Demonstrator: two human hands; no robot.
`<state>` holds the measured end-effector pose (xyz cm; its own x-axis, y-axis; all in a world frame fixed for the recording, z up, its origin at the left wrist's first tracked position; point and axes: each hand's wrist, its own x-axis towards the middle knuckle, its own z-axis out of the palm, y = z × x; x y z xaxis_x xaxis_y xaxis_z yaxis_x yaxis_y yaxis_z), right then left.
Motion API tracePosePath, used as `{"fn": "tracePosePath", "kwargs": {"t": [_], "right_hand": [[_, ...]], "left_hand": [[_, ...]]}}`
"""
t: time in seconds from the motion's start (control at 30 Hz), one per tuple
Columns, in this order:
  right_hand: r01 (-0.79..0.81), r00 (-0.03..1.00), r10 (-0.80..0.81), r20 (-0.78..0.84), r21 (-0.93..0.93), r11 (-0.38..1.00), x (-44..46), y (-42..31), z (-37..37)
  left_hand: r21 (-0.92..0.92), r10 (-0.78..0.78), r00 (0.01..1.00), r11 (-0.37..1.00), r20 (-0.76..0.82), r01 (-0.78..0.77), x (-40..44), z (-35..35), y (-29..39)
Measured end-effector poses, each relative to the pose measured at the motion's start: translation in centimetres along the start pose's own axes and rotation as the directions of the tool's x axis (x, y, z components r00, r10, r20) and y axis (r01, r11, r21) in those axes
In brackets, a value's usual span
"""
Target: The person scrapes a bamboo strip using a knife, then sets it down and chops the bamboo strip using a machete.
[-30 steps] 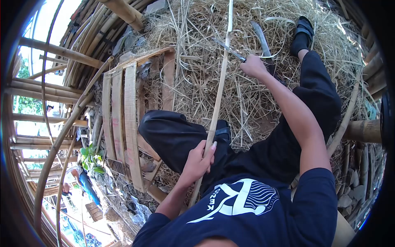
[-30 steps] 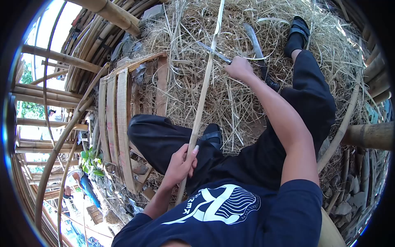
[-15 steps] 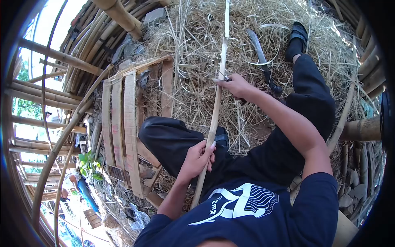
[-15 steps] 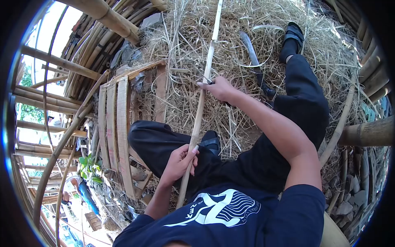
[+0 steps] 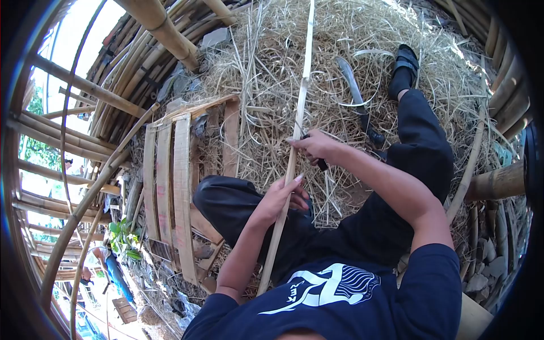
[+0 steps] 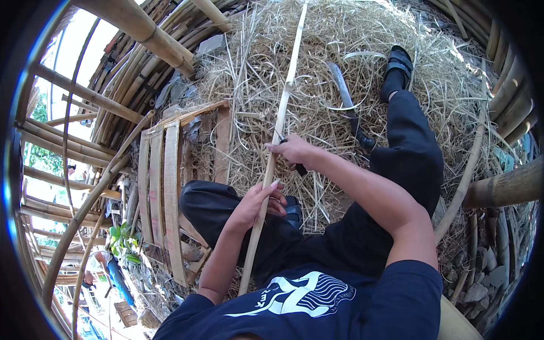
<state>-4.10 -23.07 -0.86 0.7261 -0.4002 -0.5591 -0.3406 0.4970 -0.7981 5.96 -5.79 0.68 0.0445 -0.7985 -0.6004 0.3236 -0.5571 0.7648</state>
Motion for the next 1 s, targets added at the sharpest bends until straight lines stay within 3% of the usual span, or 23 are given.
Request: {"fn": "tracePosePath", "kwargs": {"t": [0.1, 0.17, 0.2, 0.23, 0.27, 0.3, 0.4, 0.43, 0.5, 0.57, 0.63, 0.67, 0.73, 0.87, 0.93, 1.0], "right_hand": [[-0.041, 0.996, 0.04, 0.075, 0.017, 0.999, 0.6, 0.3, -0.6], [-0.079, 0.99, 0.081, 0.114, -0.023, 0.997, 0.5, 0.2, -0.9], [0.009, 0.996, 0.011, 0.084, -0.238, 0.971, 0.1, -0.3, -1.2], [0.09, 0.995, -0.065, 0.072, -0.443, 0.892, 0.0, -0.5, -1.6], [0.192, 0.98, -0.181, 0.086, -0.659, 0.727, 0.9, -0.1, -2.4], [0.188, 0.981, -0.172, 0.09, -0.662, 0.726, 0.5, -0.5, -2.6], [0.089, 0.988, -0.152, 0.021, -0.887, 0.453, -1.0, -1.7, -2.8], [0.087, 0.989, -0.149, 0.021, -0.888, 0.452, -1.0, -1.4, -2.9], [0.046, 0.934, -0.357, -0.031, -0.977, 0.206, -0.6, 0.0, -3.1], [0.025, 0.925, -0.374, -0.061, -0.975, 0.219, 0.0, 0.9, -2.8], [-0.025, 0.933, -0.34, -0.114, -0.967, 0.254, 0.4, 1.4, -2.2], [0.026, 0.932, -0.358, -0.061, -0.972, 0.235, 0.5, 2.0, -2.0], [0.049, 0.941, -0.339, -0.023, -0.978, 0.204, 0.0, 2.2, -0.9], [0.068, 0.925, -0.381, -0.01, -0.979, 0.19, 1.1, 3.1, -1.0], [0.088, 0.888, -0.461, -0.009, -0.978, 0.188, 1.7, 3.1, -1.4], [0.063, 0.893, -0.447, -0.044, -0.973, 0.222, 2.1, 2.7, -1.6]], "left_hand": [[-0.062, -0.018, 0.999, 0.998, -0.05, 0.015, 0.2, 0.4, 0.2], [-0.085, -0.026, 1.0, 0.996, 0.014, 0.027, 0.2, 0.0, 0.0], [-0.099, -0.03, 0.999, 0.994, 0.044, 0.034, 0.1, -0.1, -0.2], [-0.11, -0.033, 0.999, 0.993, 0.04, 0.037, 0.1, -0.2, -0.3], [-0.062, -0.025, 1.0, 0.998, -0.002, 0.025, 0.2, -0.2, -0.4], [-0.012, -0.015, 0.999, 1.0, -0.042, 0.015, 0.3, -0.1, -0.6], [0.113, 0.039, 0.993, 0.993, -0.11, -0.026, 0.4, -0.1, -1.2], [0.182, 0.071, 0.988, 0.982, -0.139, -0.045, 0.4, -0.1, -1.3], [0.263, 0.098, 0.98, 0.964, -0.171, -0.05, 0.5, -0.2, -1.4], [0.347, 0.128, 0.971, 0.936, -0.202, -0.051, 0.9, -0.8, -1.9], [0.61, 0.377, 0.908, 0.768, -0.181, -0.197, 1.5, -1.4, -2.5], [0.61, 0.376, 0.908, 0.768, -0.183, -0.195, 1.5, -1.6, -2.8], [0.76, 0.444, 0.873, 0.634, -0.204, -0.145, 0.7, -0.4, -1.5], [0.782, 0.384, 0.889, 0.622, -0.25, -0.049, 0.1, 0.7, -0.8], [0.837, 0.461, 0.85, 0.545, -0.254, -0.045, 0.1, 1.1, -0.9], [0.814, 0.429, 0.862, 0.579, -0.269, -0.034, -0.1, 0.8, -0.9]]}}
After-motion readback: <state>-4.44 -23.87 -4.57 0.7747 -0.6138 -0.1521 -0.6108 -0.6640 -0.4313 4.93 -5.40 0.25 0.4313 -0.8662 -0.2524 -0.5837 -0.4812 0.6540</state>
